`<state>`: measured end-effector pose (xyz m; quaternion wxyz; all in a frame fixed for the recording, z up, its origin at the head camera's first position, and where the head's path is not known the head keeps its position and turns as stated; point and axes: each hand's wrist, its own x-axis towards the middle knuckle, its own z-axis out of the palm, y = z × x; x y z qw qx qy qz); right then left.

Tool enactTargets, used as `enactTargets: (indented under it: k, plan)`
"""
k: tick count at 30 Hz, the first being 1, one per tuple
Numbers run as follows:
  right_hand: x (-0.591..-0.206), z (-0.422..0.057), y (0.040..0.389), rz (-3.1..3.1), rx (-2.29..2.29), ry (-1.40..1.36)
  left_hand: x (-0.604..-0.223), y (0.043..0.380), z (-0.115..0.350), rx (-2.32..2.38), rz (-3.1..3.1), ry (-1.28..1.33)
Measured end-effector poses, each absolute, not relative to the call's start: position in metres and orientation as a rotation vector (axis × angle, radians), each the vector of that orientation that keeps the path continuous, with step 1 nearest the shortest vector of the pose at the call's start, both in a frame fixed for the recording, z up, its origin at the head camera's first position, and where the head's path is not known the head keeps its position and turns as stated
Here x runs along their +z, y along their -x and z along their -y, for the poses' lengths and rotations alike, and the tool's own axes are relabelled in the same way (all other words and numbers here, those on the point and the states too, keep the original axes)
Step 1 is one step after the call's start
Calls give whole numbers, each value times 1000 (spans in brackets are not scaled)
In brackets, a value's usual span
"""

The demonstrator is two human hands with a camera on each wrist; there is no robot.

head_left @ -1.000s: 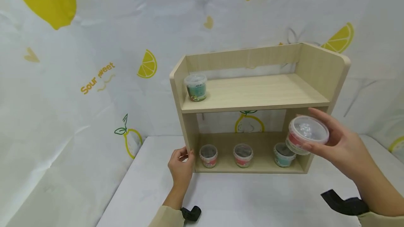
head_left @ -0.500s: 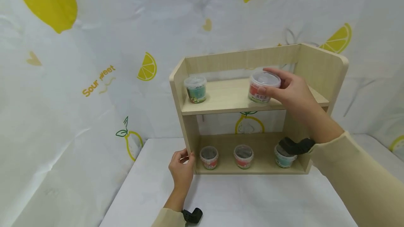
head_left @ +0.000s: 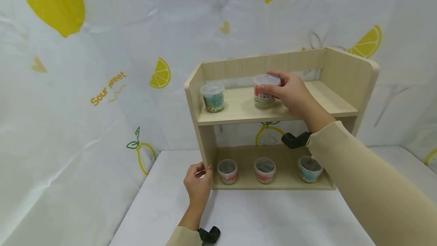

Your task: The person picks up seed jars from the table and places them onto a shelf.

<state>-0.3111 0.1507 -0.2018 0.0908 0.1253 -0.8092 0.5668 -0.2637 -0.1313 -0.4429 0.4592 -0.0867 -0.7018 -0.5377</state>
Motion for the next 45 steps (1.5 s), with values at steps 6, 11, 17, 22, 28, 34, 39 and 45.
enactTargets:
  k: [6, 11, 17, 22, 28, 34, 39, 45]
  plan:
    - [-204, -153, 313, 2430, 1748, -341, -442, 266, 131, -1318, 1726, 228]
    - [-203, -151, 316, 2515, 1649, -333, -440, 266, 131, -1328, 1729, 231]
    - [-202, -149, 317, 2565, 1638, -339, -441, 265, 132, -1329, 1726, 221]
    - [-200, -148, 317, 2562, 1660, -351, -439, 263, 132, -1348, 1722, 231]
    - [-200, -148, 317, 2564, 1654, -345, -437, 262, 132, -1367, 1730, 233]
    - [-201, -149, 316, 2566, 1654, -341, -440, 263, 133, -1374, 1750, 226]
    - [-202, -149, 317, 2566, 1647, -342, -441, 264, 133, -1378, 1746, 222]
    - [-203, -150, 317, 2566, 1601, -346, -441, 264, 133, -1394, 1745, 223]
